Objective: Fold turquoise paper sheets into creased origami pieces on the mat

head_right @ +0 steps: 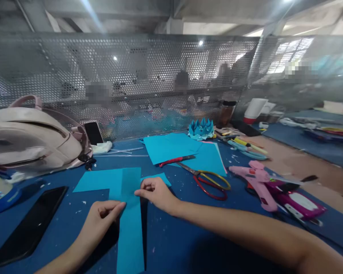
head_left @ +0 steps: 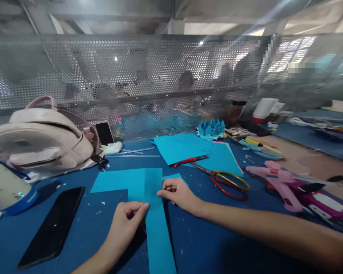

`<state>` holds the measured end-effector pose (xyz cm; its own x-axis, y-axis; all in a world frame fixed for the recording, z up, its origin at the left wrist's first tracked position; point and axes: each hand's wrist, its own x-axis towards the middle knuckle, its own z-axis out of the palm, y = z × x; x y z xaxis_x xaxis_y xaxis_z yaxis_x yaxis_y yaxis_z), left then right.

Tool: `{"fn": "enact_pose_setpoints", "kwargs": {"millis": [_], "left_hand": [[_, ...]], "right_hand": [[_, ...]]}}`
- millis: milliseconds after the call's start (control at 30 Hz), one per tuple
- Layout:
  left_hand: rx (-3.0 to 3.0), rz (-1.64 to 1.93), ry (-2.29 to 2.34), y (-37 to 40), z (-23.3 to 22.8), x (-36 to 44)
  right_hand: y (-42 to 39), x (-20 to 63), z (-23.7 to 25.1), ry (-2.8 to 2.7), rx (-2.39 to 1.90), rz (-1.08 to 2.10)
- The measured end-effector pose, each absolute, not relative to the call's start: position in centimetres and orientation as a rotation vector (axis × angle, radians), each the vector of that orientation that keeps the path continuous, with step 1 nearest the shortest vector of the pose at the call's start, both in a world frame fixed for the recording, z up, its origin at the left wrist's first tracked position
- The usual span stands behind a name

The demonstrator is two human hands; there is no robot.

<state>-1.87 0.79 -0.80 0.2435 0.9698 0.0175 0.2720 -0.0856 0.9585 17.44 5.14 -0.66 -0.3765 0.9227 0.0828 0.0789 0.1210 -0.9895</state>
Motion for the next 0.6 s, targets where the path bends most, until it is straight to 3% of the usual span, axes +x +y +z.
{"fn": "enact_pose_setpoints", "kwargs": {"millis": [600], "left_hand": [[1.524, 0.697, 1.258, 1.6, -2.3, -3.5]], "right_hand": [[7.4, 16.6, -1.3, -1.335, -0.999, 1.526]]}}
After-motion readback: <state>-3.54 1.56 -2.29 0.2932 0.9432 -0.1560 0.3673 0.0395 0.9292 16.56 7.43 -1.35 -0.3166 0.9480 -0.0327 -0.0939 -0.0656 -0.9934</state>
